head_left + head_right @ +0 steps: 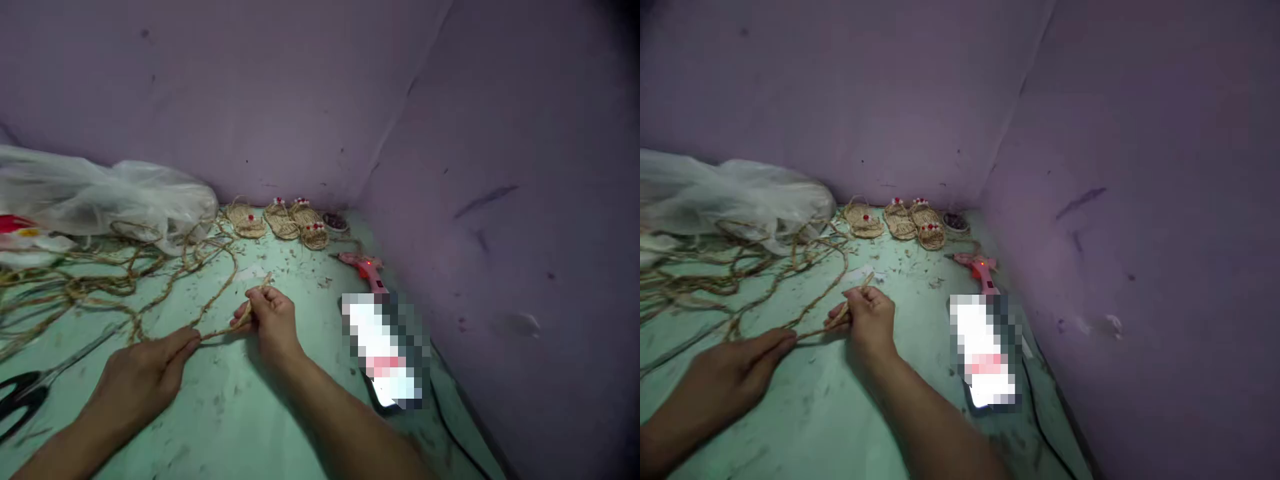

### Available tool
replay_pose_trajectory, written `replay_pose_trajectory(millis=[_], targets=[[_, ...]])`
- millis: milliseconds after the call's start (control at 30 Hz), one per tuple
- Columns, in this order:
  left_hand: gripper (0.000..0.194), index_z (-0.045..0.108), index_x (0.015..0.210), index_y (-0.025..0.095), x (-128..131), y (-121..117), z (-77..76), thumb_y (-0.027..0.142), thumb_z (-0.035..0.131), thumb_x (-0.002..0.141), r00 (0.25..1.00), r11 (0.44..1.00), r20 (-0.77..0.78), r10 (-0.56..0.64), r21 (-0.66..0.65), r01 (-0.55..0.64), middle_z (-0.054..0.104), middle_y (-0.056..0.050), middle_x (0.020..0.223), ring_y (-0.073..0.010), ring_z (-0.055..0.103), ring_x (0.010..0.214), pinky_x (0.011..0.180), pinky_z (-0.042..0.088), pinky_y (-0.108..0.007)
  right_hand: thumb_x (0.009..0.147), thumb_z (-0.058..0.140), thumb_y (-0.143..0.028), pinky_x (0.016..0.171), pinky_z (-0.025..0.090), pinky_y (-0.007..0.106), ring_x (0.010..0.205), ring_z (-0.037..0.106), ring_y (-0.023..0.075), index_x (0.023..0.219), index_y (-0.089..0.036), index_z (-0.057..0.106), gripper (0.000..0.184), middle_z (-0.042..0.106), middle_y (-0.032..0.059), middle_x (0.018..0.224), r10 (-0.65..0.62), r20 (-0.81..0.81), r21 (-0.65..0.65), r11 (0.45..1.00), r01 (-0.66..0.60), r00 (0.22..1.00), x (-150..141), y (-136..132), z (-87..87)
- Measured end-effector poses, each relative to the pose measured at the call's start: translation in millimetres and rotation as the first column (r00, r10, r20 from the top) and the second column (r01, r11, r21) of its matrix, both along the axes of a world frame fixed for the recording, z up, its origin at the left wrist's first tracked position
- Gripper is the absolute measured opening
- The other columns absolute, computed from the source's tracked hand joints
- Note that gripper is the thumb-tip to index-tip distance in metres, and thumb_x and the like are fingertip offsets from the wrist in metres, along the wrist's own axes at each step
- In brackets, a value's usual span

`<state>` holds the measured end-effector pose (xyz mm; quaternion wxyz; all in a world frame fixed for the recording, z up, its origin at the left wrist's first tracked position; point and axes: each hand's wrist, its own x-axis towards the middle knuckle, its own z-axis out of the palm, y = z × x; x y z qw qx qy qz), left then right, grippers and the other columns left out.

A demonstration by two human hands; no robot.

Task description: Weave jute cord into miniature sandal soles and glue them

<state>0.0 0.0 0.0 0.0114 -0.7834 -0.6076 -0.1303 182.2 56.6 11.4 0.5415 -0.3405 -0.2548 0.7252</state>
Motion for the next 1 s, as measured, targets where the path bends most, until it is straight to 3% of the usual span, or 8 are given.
replay_pose_trajectory(millis=[167, 300, 733, 1000], targets=[[0.021, 0.066, 0.090, 0.025, -3.2, -1.5, -5.1, 0.035, 0.047, 0.088, 0.968, 0.984, 0.185, -0.168, 0.085, 0.155, 0.074, 0.005, 0.084, -0.0128, 0.069, 0.069, 0.060, 0.048, -0.020, 0.065, 0.073, -0.039, 0.042, 0.049, 0.021, 0.036, 0.054, 0.0089, 0.071, -0.017, 0.056, 0.029, 0.058, -0.0063, 0.044, 0.028, -0.001, 0.026, 0.999, -0.028, 1.000, 4.0, -0.2, -0.6], [0.021, 0.064, 0.086, 0.025, 0.2, -2.9, -3.6, 0.035, 0.046, 0.090, 0.941, 0.978, 0.268, -0.208, 0.051, 0.202, 0.071, 0.006, 0.072, -0.0103, 0.065, 0.061, 0.058, 0.045, -0.019, 0.064, 0.074, -0.041, 0.044, 0.052, 0.023, 0.035, 0.051, 0.0081, 0.072, -0.017, 0.056, 0.031, 0.055, -0.0080, 0.041, 0.056, -0.005, 0.045, 0.997, -0.056, 0.998, 4.9, 0.4, -1.0], [0.024, 0.065, 0.086, 0.026, -0.8, -2.1, -4.3, 0.041, 0.046, 0.088, 0.945, 0.983, 0.271, -0.181, 0.031, 0.180, 0.070, 0.005, 0.070, -0.0112, 0.063, 0.058, 0.054, 0.044, -0.019, 0.069, 0.070, -0.042, 0.039, 0.050, 0.023, 0.036, 0.052, 0.0084, 0.078, -0.017, 0.057, 0.030, 0.058, -0.0068, 0.047, 0.127, 0.068, 0.041, 0.991, -0.130, 0.990, 6.2, 1.4, -1.2], [0.019, 0.065, 0.089, 0.026, -1.4, -1.9, -5.8, 0.037, 0.049, 0.088, 0.924, 0.967, 0.285, -0.255, 0.073, 0.244, 0.072, 0.005, 0.077, -0.0115, 0.066, 0.065, 0.060, 0.047, -0.019, 0.064, 0.071, -0.044, 0.035, 0.042, 0.019, 0.031, 0.046, 0.0062, 0.075, -0.016, 0.059, 0.033, 0.056, -0.0078, 0.042, 0.147, 0.107, 0.070, 0.985, -0.155, 0.983, 5.7, -0.3, 2.6]])
